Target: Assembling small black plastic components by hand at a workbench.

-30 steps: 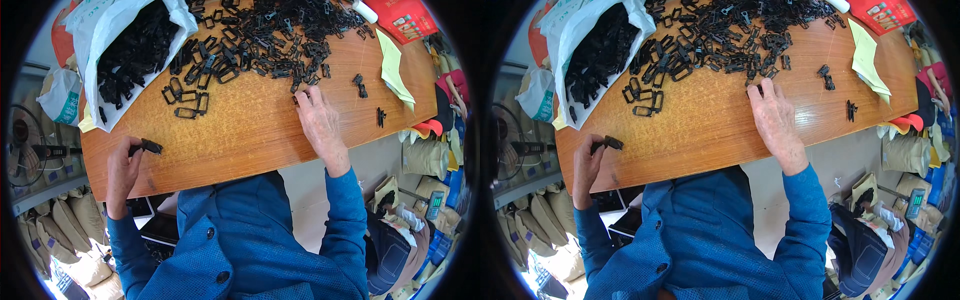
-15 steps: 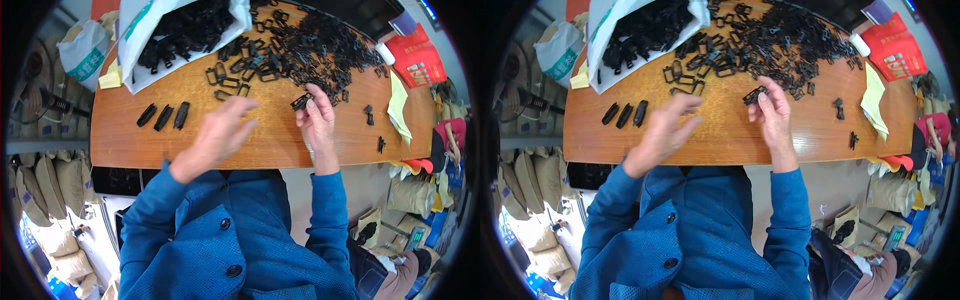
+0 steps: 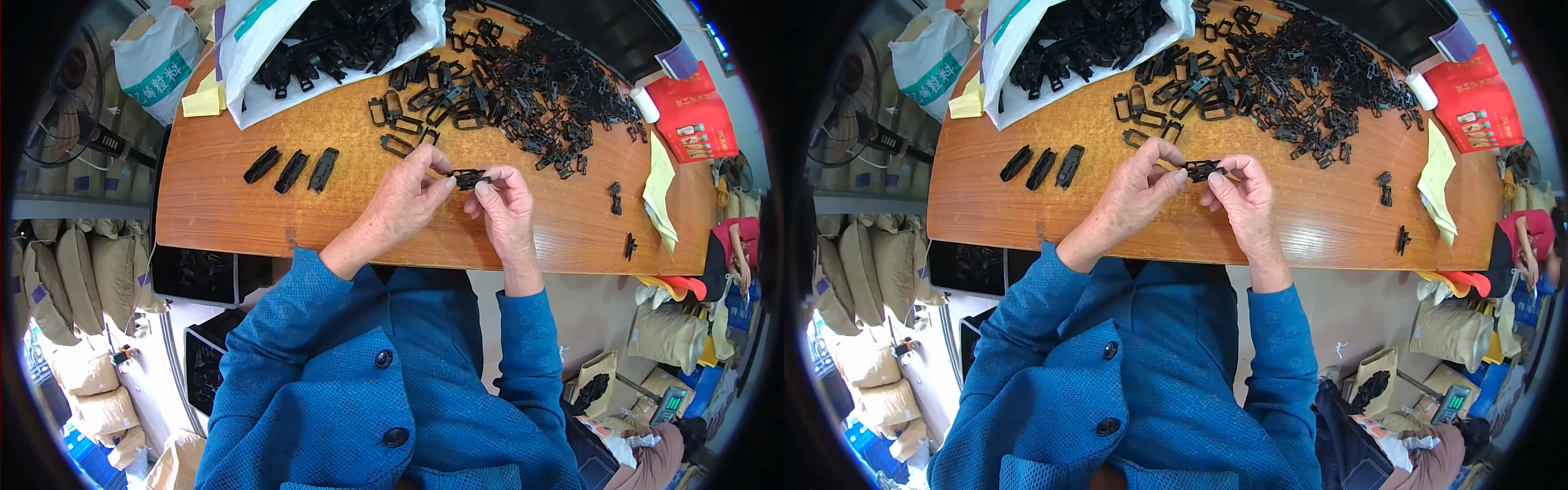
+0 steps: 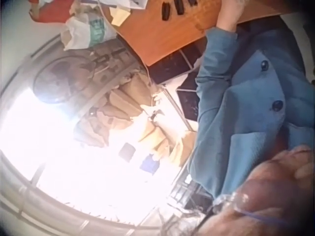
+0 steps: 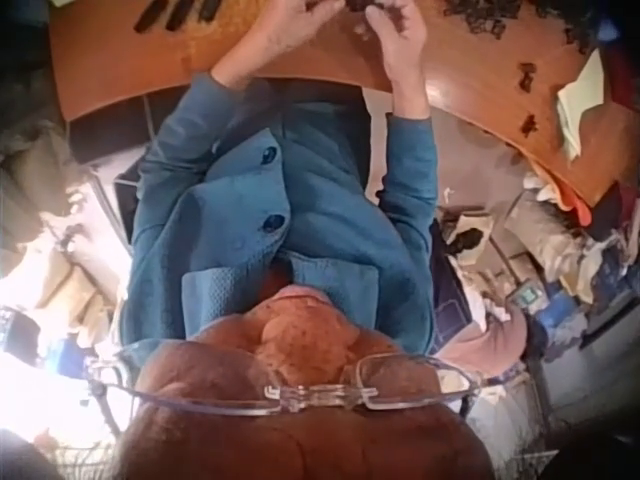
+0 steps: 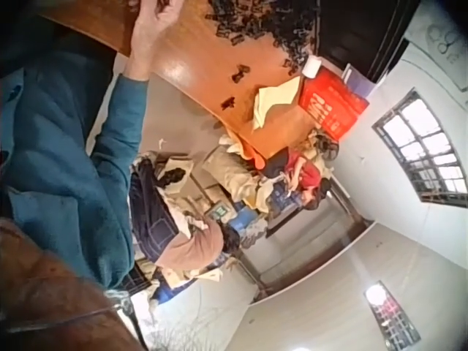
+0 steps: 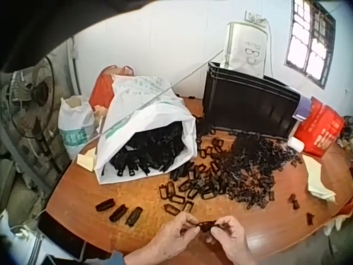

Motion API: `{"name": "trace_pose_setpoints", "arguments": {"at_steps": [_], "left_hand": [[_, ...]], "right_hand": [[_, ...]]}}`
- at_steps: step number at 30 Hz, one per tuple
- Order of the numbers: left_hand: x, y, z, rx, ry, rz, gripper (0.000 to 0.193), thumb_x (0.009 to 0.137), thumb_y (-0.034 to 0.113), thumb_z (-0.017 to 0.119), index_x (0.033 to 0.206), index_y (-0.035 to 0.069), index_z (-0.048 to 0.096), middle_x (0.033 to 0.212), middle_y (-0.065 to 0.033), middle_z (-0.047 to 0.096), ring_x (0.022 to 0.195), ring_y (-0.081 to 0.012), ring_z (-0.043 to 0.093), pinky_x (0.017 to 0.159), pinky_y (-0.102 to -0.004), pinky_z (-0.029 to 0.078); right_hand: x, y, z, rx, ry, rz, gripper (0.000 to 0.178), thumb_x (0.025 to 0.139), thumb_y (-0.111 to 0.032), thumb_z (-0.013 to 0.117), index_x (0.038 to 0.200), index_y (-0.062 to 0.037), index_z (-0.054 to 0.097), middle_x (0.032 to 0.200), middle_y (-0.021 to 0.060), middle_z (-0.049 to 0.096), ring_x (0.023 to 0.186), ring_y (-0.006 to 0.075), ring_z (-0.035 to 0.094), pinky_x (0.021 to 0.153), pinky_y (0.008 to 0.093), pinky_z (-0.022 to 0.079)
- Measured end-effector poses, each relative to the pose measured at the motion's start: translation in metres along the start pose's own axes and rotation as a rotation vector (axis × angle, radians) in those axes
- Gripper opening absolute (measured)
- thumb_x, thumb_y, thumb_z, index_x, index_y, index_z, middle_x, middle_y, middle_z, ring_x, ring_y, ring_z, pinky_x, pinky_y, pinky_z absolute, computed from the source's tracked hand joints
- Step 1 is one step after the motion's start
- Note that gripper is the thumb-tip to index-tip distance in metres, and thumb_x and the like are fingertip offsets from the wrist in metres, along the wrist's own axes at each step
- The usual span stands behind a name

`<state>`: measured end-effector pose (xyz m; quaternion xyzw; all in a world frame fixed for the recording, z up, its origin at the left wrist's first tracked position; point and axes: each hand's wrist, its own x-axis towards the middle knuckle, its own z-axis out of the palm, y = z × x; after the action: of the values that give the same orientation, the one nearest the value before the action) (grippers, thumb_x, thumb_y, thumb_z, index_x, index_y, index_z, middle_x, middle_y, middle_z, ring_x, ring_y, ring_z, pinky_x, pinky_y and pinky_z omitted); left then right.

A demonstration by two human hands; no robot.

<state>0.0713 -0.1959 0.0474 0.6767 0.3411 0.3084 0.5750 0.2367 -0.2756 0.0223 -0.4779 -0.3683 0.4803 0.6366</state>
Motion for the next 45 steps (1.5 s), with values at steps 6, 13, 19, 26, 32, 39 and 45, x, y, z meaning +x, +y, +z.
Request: {"name": "trace_pose_setpoints", "arguments": {"at_steps": [6, 13, 19, 26, 32, 39, 45], "left_hand": [[-0.001, -0.019, 0.001, -0.083, -0.191, -0.055, 0.007, 0.090, 0.004, 0.057, 0.089, 0.000, 0.051, 0.080, -0.0081, 0.061, 0.074, -0.0137, 0.063, 0.063, -0.0277, 0.051], [0.006, -0.015, 0.013, -0.436, -0.090, -0.217, 0.008, 0.091, 0.009, 0.056, 0.089, 0.002, 0.053, 0.076, -0.0067, 0.062, 0.074, -0.0132, 0.063, 0.063, -0.0259, 0.050], [0.029, 0.009, -0.008, 0.520, 0.038, 0.232, 0.029, 0.081, 0.016, 0.068, 0.104, 0.005, 0.055, 0.102, -0.0149, 0.054, 0.082, -0.0268, 0.060, 0.069, -0.0370, 0.050], [0.025, -0.015, -0.059, 1.064, -0.039, 0.392, 0.025, 0.075, 0.013, 0.069, 0.096, 0.004, 0.058, 0.092, -0.0104, 0.053, 0.090, -0.0272, 0.055, 0.078, -0.0367, 0.047], [0.017, -0.023, -0.053, 0.912, -0.043, 0.436, 0.015, 0.079, 0.013, 0.067, 0.084, 0.004, 0.057, 0.087, -0.0079, 0.056, 0.084, -0.0231, 0.057, 0.073, -0.0353, 0.049], [-0.008, -0.011, -0.044, -0.732, -0.328, -0.492, 0.017, 0.096, 0.023, 0.053, 0.100, 0.007, 0.054, 0.078, -0.0051, 0.060, 0.064, -0.0123, 0.056, 0.055, -0.0227, 0.043], [-0.019, -0.017, -0.044, -1.013, -0.501, -0.528, 0.026, 0.098, 0.028, 0.049, 0.112, 0.007, 0.051, 0.076, -0.0047, 0.058, 0.058, -0.0099, 0.050, 0.049, -0.0210, 0.037]], "right_hand": [[-0.005, -0.009, -0.008, -0.306, -0.099, -0.054, 0.008, 0.089, -0.001, 0.059, 0.094, -0.0048, 0.056, 0.096, 0.0057, 0.060, 0.068, 0.0109, 0.059, 0.059, 0.0217, 0.046], [-0.014, -0.008, -0.035, -0.169, 0.001, 0.050, 0.005, 0.091, -0.007, 0.058, 0.092, -0.0022, 0.057, 0.095, 0.0074, 0.062, 0.067, 0.0090, 0.056, 0.063, 0.0213, 0.046], [-0.023, 0.005, -0.044, -0.210, 0.064, 0.032, 0.008, 0.091, -0.010, 0.060, 0.092, -0.0023, 0.058, 0.092, 0.0077, 0.062, 0.067, 0.0077, 0.054, 0.061, 0.0204, 0.044], [-0.016, 0.009, -0.038, -0.204, -0.044, -0.051, 0.005, 0.089, -0.002, 0.061, 0.093, -0.0011, 0.060, 0.108, 0.0100, 0.057, 0.078, 0.0095, 0.056, 0.069, 0.0206, 0.045], [-0.008, 0.000, -0.006, -0.327, -0.142, -0.119, 0.010, 0.087, 0.003, 0.059, 0.097, -0.0004, 0.061, 0.111, 0.0093, 0.056, 0.097, 0.0124, 0.055, 0.086, 0.0243, 0.044], [0.005, -0.020, 0.018, -0.565, -0.292, -0.443, 0.012, 0.082, 0.003, 0.064, 0.092, -0.0040, 0.062, 0.108, 0.0101, 0.063, 0.104, 0.0236, 0.053, 0.093, 0.0359, 0.041], [0.002, -0.025, 0.031, -0.565, -0.383, -0.450, 0.014, 0.078, 0.002, 0.068, 0.089, -0.0057, 0.063, 0.105, 0.0081, 0.065, 0.105, 0.0259, 0.054, 0.093, 0.0376, 0.042]]}}
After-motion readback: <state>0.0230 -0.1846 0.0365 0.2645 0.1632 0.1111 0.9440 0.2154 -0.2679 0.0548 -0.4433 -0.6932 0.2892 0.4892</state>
